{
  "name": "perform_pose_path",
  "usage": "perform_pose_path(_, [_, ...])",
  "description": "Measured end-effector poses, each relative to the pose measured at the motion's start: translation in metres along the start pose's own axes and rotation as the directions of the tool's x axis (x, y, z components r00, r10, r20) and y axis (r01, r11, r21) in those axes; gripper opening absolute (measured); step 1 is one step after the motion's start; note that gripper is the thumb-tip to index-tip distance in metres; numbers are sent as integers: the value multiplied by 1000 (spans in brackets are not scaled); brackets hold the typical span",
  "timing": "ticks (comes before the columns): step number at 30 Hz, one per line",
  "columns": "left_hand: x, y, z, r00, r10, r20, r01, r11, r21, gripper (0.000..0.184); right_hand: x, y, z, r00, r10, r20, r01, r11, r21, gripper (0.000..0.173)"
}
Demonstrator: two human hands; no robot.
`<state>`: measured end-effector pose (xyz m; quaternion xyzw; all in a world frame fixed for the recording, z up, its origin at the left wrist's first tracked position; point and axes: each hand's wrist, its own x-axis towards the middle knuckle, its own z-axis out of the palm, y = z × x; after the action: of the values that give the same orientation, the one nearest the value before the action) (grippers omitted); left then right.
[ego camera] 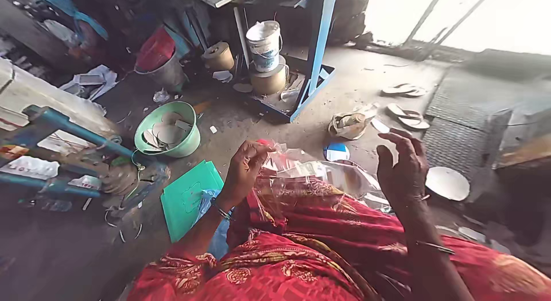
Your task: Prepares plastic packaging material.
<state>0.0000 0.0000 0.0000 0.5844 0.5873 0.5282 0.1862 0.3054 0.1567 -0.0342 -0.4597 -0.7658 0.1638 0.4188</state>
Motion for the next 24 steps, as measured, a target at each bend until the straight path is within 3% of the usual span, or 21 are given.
perform_pose_path(1, [0, 5, 2, 999, 26, 35, -26, 1000, 7, 16, 5, -14, -5, 998, -57, -2, 57, 996, 62, 38])
perform_pose_path(3, [-1, 17, 8, 990, 27, 139, -20, 999, -50, 18, 14, -48, -14, 973, -182, 141, 137, 950, 281, 61])
perform_pose_path(4, [-2, 25, 12, 981, 26, 192, -8, 995, -95, 19, 19, -64, -14, 929, -271, 253, 155, 904, 399, 76])
perform_pose_path(6, [-2, 42, 16, 960, 39, 276, 10, 985, -174, 24, 31, -91, -6, 765, -494, 415, 164, 771, 616, 98])
perform_pose_path(8, [-1, 54, 18, 957, 45, 287, 30, 968, -251, 24, 40, -104, 3, 619, -606, 499, -43, 609, 792, 99])
perform_pose_path(9, [0, 57, 16, 956, 52, 288, 35, 957, -289, 24, 41, -104, 7, 588, -627, 511, -166, 524, 835, 87])
perform_pose_path(11, [0, 59, 11, 960, 28, 278, 69, 940, -334, 23, 41, -96, 12, 640, -578, 507, -342, 377, 861, 37])
perform_pose_path(13, [-2, 58, 7, 967, -46, 252, 135, 927, -349, 21, 41, -85, 16, 714, -515, 475, -346, 331, 878, 7])
perform_pose_path(17, [-2, 57, 12, 960, -137, 244, 217, 916, -337, 20, 33, -79, 18, 828, -394, 399, -250, 377, 892, 3])
perform_pose_path(21, [5, 60, 17, 973, -111, 204, 161, 955, -249, 24, 31, -92, 12, 903, -278, 328, -94, 616, 782, 6])
perform_pose_path(24, [11, 67, 23, 992, -83, 99, 105, 965, -239, 13, 32, -100, 5, 928, -263, 265, 25, 752, 659, 7])
